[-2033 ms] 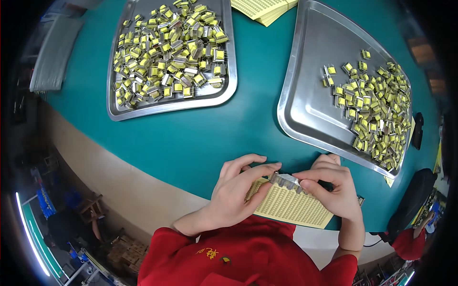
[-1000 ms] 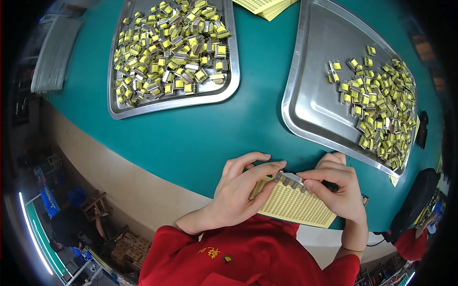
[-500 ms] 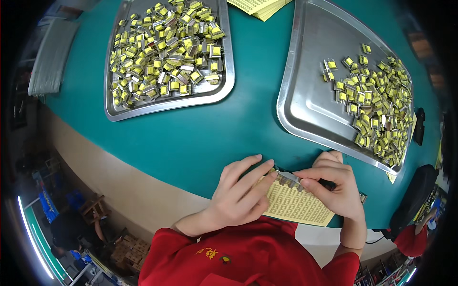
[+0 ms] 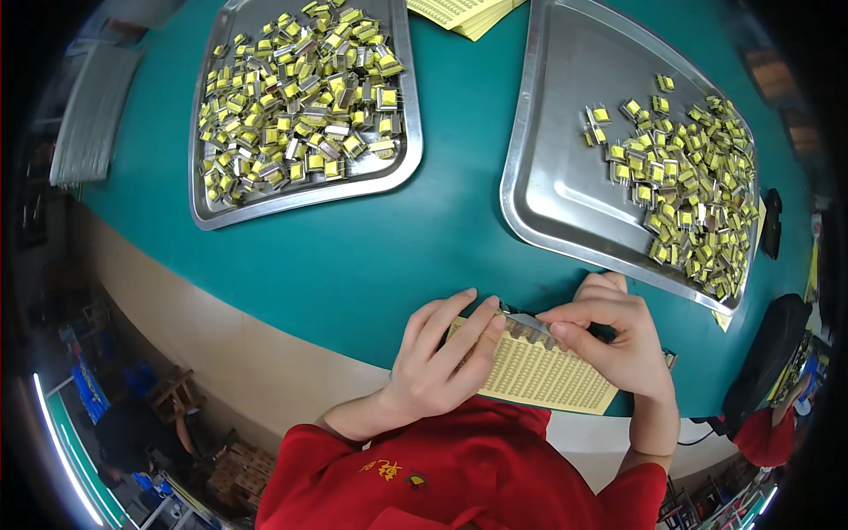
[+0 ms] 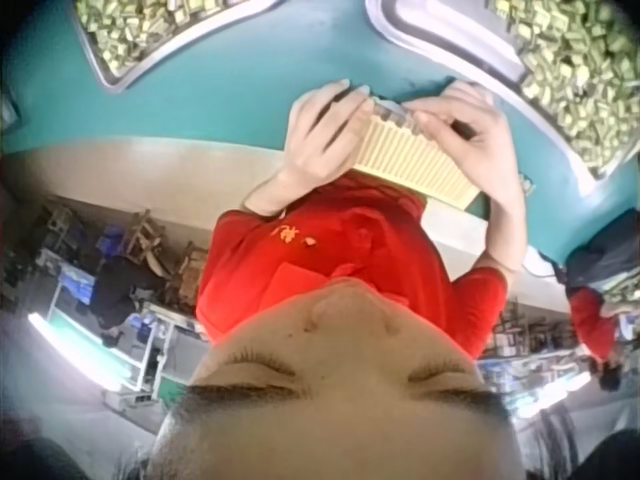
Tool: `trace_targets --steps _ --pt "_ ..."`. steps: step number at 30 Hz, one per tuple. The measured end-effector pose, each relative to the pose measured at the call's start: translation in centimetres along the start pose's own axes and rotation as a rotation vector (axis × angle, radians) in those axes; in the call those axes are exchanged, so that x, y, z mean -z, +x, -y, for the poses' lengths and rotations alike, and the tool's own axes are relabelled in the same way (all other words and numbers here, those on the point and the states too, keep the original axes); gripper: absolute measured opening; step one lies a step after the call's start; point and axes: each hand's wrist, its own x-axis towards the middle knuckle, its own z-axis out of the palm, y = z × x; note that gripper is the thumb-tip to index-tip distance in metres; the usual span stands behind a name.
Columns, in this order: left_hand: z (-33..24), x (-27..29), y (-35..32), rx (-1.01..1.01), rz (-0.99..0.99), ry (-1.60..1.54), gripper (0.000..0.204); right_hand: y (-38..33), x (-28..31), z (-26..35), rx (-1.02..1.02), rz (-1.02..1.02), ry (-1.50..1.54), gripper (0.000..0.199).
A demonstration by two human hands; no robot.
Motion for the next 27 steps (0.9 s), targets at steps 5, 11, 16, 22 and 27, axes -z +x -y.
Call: trace_targets --steps 5,11,16,22,27 --pt "-0.1 -0.1 0.0 -0.004 -0.010 0.004 0.033 -0.1 0.0 0.0 -0.009 0.000 0.017 0.012" --pt "-0.3 0.1 0.1 0.025 -0.019 0.000 0.035 -0.4 0.4 0.3 -0.097 -0.052 0.149 0.011" --pt "-0.2 0.4 0.2 0.051 -0.008 -0.129 0.041 -0.9 0.8 -0.3 -0.089 -0.065 0.166 0.013" --pt "0.1 0.5 0.1 -0.006 0.027 -0.110 0.038 -0.9 0.7 -0.5 -0.045 -0.038 0.081 0.012" --pt "0.1 0.5 0.0 0.006 0.028 -0.118 0.039 -0.8 0.6 -0.5 -0.013 -0.026 0.044 0.011"
